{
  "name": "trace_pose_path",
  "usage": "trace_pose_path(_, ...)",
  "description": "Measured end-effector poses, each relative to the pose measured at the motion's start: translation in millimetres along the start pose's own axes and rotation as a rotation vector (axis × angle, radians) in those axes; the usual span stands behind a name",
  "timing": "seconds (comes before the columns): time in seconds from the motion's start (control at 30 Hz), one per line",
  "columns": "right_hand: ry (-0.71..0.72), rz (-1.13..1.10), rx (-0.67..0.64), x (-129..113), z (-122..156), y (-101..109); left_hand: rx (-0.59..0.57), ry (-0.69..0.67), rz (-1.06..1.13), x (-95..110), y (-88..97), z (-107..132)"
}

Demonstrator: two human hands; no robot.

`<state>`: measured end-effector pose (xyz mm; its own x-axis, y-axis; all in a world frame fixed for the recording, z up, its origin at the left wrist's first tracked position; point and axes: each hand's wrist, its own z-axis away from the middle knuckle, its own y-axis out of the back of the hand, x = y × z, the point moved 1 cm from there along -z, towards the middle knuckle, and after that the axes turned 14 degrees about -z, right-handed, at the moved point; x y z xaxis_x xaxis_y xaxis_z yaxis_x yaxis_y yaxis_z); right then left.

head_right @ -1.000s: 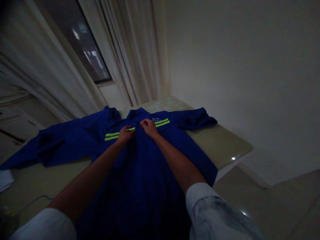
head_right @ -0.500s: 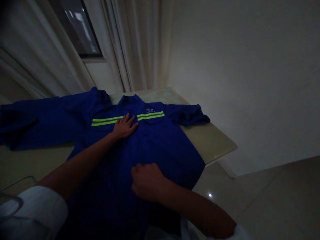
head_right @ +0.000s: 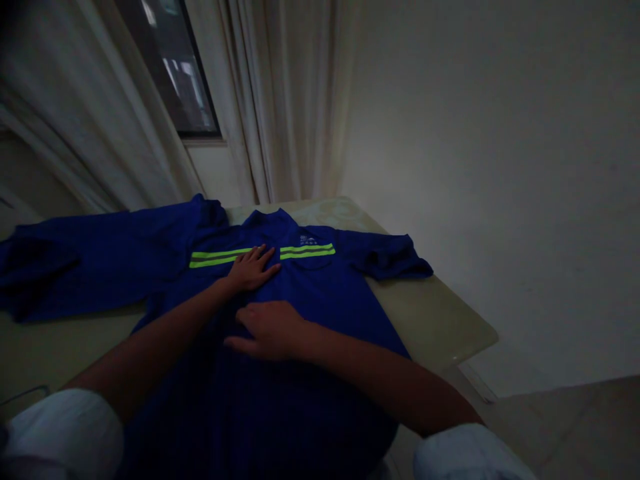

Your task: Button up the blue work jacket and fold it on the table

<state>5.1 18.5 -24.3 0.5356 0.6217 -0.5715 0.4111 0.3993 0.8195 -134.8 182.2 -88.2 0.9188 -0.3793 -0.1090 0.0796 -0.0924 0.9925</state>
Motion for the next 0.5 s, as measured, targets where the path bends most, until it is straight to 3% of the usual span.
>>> trace_pose_path(0.13,0.105,0.188,0.133,42,-38,-7,0.051,0.0,-0.053,-11,12.7,-14)
trace_pose_path(0.23,0.117,0.197,0.186,58,-45,-22,0.053,-0.024,0.006,-27,20.4,-40)
trace_pose_path(0.3,0.131,0.186,0.196,61,-43,-28,0.123,-0.004,0.052,-40,23.1,-64)
trace_pose_path(0.4,0.154,0.173,0.198,63,-42,-29,0.244,0.202,0.11,-58,23.7,-101)
trace_pose_path(0.5,0.162,0.167,0.195,65,-43,-29,0.164,0.451,0.199,-71,20.3,-133)
